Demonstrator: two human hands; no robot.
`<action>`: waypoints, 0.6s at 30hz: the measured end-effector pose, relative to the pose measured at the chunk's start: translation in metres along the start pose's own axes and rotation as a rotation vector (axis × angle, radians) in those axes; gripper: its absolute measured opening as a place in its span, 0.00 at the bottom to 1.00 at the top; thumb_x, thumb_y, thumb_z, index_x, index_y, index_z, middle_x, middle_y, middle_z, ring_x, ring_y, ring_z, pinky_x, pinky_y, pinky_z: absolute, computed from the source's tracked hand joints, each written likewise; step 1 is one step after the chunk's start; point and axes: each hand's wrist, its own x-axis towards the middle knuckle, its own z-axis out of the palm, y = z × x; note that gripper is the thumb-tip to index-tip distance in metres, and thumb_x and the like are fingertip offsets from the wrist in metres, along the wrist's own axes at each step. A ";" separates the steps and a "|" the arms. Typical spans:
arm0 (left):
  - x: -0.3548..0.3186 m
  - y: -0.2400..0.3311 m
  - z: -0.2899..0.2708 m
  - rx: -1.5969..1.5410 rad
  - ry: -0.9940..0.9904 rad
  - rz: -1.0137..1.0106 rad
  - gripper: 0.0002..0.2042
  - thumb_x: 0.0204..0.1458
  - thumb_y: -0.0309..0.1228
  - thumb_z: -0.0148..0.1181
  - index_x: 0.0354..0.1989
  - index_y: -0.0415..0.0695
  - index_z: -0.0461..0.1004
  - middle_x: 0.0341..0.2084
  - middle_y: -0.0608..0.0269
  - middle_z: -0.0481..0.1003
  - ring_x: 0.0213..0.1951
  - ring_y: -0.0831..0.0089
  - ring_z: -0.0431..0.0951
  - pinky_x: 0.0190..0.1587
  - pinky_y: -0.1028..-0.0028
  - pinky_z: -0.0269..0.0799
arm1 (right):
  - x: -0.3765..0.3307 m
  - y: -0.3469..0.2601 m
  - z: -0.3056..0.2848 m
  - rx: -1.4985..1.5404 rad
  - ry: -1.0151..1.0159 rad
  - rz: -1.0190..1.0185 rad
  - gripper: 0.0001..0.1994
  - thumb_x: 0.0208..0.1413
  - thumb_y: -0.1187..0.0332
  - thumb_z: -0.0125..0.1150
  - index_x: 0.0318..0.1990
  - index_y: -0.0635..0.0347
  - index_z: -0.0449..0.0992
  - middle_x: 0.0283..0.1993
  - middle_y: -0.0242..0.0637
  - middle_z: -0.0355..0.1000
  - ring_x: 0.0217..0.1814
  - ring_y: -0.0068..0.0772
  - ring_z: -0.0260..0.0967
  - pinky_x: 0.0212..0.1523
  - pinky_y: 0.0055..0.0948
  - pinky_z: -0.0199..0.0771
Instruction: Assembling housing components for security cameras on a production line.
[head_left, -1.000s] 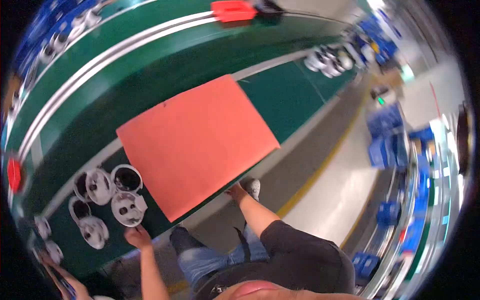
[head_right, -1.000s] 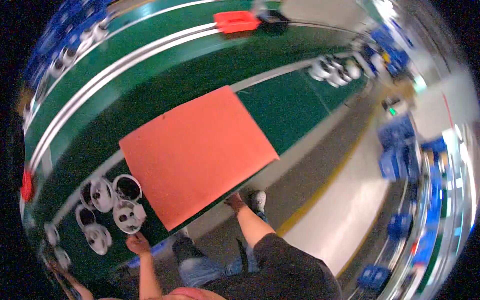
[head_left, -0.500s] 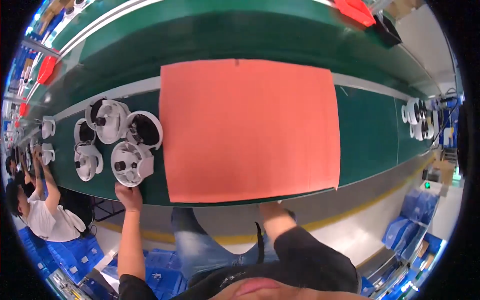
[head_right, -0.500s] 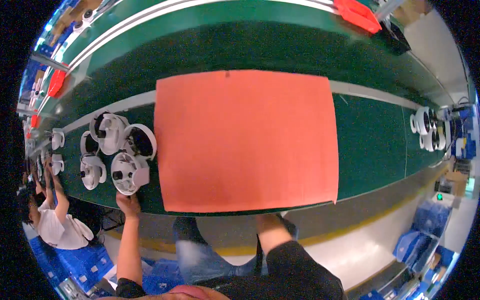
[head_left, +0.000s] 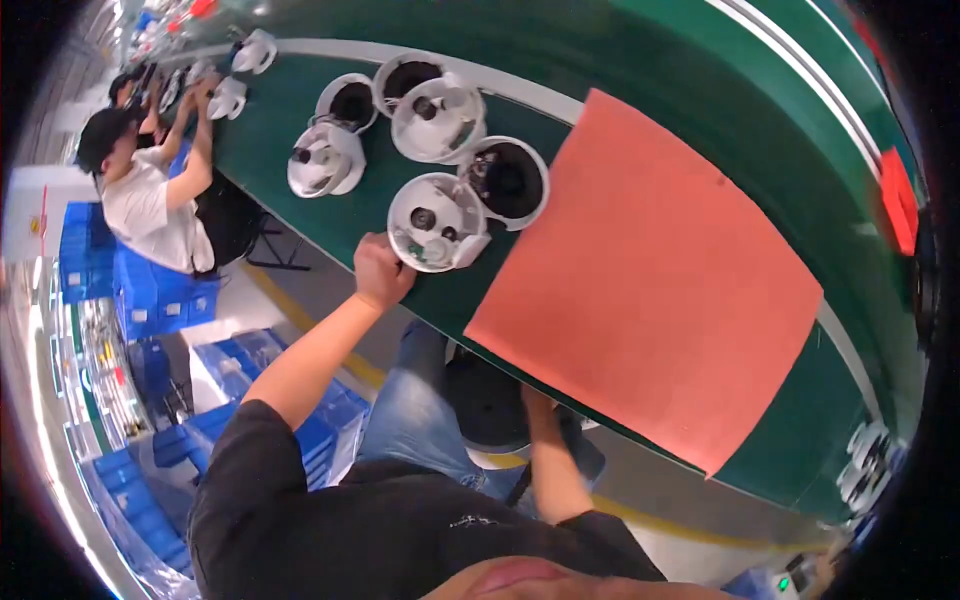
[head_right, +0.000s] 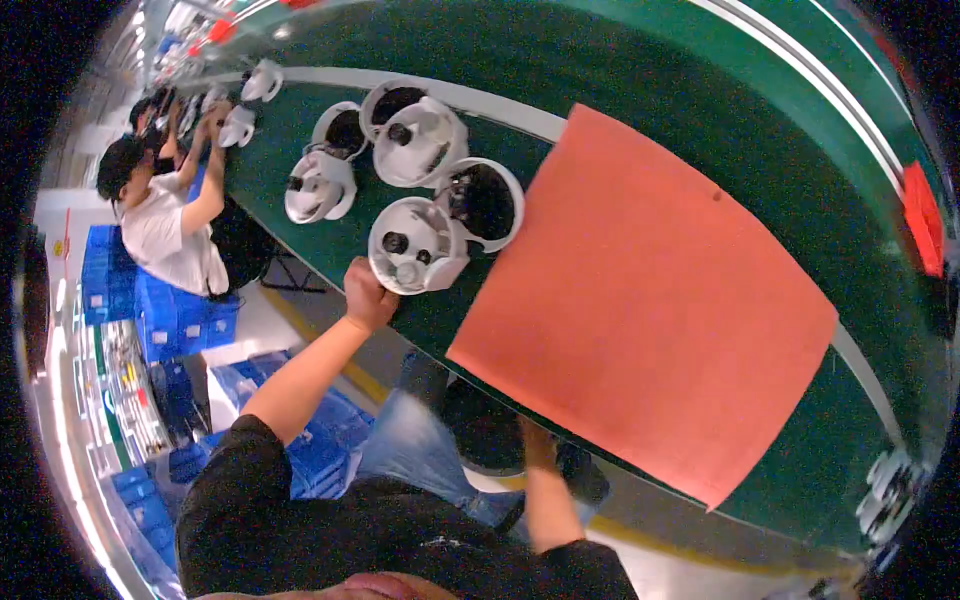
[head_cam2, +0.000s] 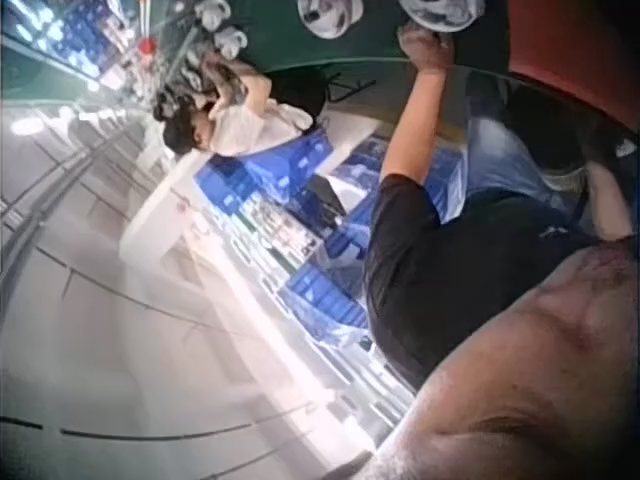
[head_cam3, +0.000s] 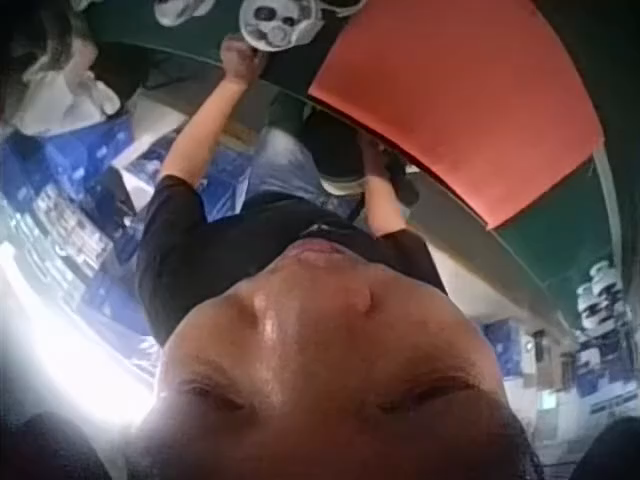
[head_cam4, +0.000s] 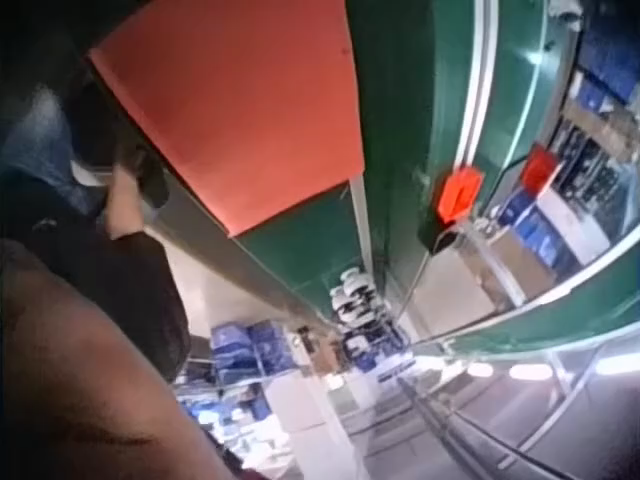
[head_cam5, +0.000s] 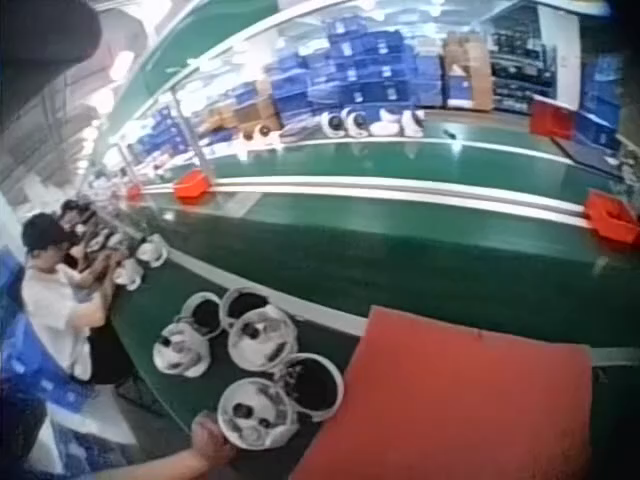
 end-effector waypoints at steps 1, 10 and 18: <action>0.000 0.002 0.007 -0.024 -0.030 -0.027 0.04 0.37 0.29 0.59 0.21 0.44 0.74 0.21 0.52 0.74 0.27 0.49 0.73 0.32 0.56 0.65 | 0.012 0.022 0.007 0.346 -0.018 0.105 0.24 0.56 0.52 0.58 0.55 0.56 0.74 0.55 0.52 0.71 0.58 0.59 0.67 0.57 0.54 0.67; 0.002 0.012 0.012 -0.043 -0.016 -0.024 0.05 0.36 0.31 0.62 0.19 0.45 0.74 0.18 0.56 0.73 0.24 0.55 0.73 0.30 0.60 0.65 | 0.023 0.070 0.050 0.282 -0.266 0.047 0.23 0.57 0.52 0.57 0.55 0.56 0.74 0.55 0.52 0.71 0.58 0.59 0.67 0.57 0.53 0.67; -0.005 0.007 0.007 -0.038 0.008 -0.032 0.06 0.37 0.31 0.62 0.18 0.44 0.72 0.17 0.57 0.72 0.25 0.56 0.74 0.32 0.60 0.66 | 0.042 0.115 0.045 0.151 -0.460 -0.008 0.23 0.57 0.53 0.56 0.55 0.56 0.74 0.55 0.53 0.71 0.58 0.59 0.67 0.58 0.52 0.67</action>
